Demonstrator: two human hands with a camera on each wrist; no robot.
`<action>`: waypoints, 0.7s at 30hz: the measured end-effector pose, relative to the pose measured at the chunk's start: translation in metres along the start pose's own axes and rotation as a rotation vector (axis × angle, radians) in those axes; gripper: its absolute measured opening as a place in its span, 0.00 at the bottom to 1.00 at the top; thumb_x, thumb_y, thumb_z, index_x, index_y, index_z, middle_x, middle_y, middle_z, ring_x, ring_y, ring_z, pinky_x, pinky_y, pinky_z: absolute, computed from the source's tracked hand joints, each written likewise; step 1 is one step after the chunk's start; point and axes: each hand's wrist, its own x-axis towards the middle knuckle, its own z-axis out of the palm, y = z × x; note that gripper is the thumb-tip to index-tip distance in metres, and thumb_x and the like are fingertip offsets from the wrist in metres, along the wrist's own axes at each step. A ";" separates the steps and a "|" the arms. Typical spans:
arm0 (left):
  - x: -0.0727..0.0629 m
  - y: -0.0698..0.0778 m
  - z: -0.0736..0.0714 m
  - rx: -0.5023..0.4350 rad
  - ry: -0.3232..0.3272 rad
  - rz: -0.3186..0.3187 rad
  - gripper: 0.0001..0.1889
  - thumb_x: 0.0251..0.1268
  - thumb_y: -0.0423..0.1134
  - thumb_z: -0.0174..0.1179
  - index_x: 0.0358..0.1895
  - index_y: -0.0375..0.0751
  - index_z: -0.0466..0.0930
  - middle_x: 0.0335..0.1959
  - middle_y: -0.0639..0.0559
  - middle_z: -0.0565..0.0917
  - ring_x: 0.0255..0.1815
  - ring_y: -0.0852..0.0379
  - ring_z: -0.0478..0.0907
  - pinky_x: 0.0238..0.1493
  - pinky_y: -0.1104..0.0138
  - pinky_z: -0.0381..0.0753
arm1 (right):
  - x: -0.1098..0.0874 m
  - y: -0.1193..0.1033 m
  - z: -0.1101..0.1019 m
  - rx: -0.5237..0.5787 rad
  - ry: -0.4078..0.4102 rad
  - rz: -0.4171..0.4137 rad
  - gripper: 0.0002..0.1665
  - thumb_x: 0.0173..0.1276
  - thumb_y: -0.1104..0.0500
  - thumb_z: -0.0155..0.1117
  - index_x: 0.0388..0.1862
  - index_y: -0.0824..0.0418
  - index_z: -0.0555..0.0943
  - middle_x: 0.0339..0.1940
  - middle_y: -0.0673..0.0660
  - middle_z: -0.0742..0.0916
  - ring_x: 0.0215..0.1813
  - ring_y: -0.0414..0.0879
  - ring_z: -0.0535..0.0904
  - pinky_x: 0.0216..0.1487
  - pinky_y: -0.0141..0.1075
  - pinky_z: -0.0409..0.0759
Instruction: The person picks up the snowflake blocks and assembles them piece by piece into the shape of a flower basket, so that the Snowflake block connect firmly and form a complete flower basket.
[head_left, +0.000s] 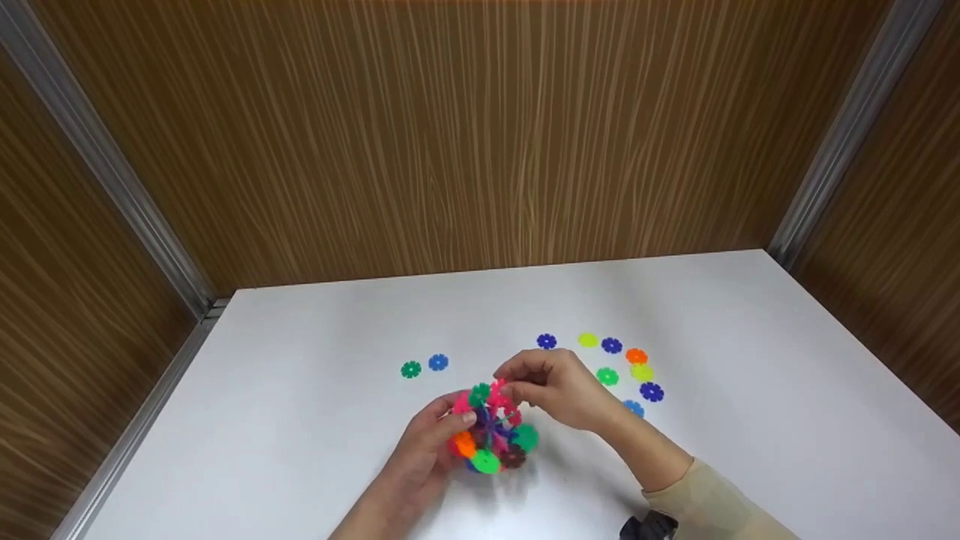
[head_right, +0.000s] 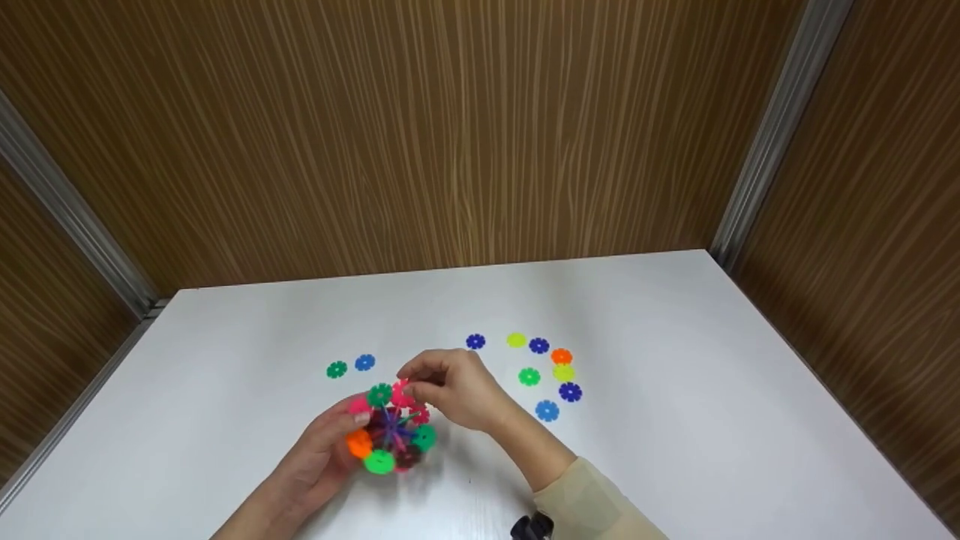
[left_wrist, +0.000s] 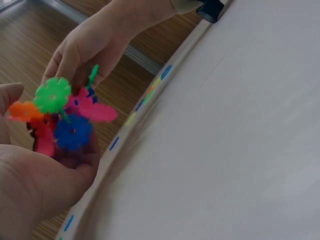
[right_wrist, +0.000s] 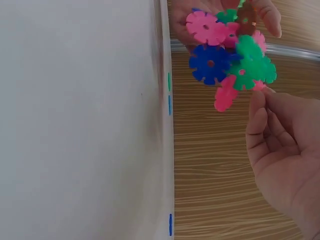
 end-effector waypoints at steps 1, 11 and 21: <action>0.000 0.000 0.000 0.001 -0.001 -0.012 0.31 0.70 0.39 0.70 0.73 0.36 0.70 0.65 0.44 0.82 0.65 0.48 0.79 0.74 0.54 0.73 | 0.000 0.000 0.000 0.005 -0.003 0.001 0.08 0.76 0.61 0.70 0.51 0.57 0.90 0.40 0.53 0.91 0.41 0.60 0.87 0.47 0.43 0.90; 0.003 -0.004 0.001 -0.015 0.041 -0.004 0.30 0.68 0.32 0.69 0.72 0.35 0.71 0.66 0.42 0.81 0.59 0.49 0.83 0.65 0.58 0.82 | -0.006 0.013 -0.040 -0.003 0.043 0.026 0.15 0.76 0.57 0.71 0.58 0.58 0.88 0.49 0.56 0.91 0.50 0.52 0.88 0.53 0.36 0.87; 0.003 -0.005 0.001 -0.051 0.059 0.016 0.29 0.69 0.33 0.67 0.71 0.34 0.71 0.68 0.39 0.77 0.61 0.47 0.80 0.67 0.57 0.79 | -0.033 0.060 -0.112 -0.186 0.064 0.247 0.16 0.73 0.61 0.73 0.58 0.61 0.88 0.54 0.60 0.89 0.55 0.53 0.81 0.58 0.39 0.83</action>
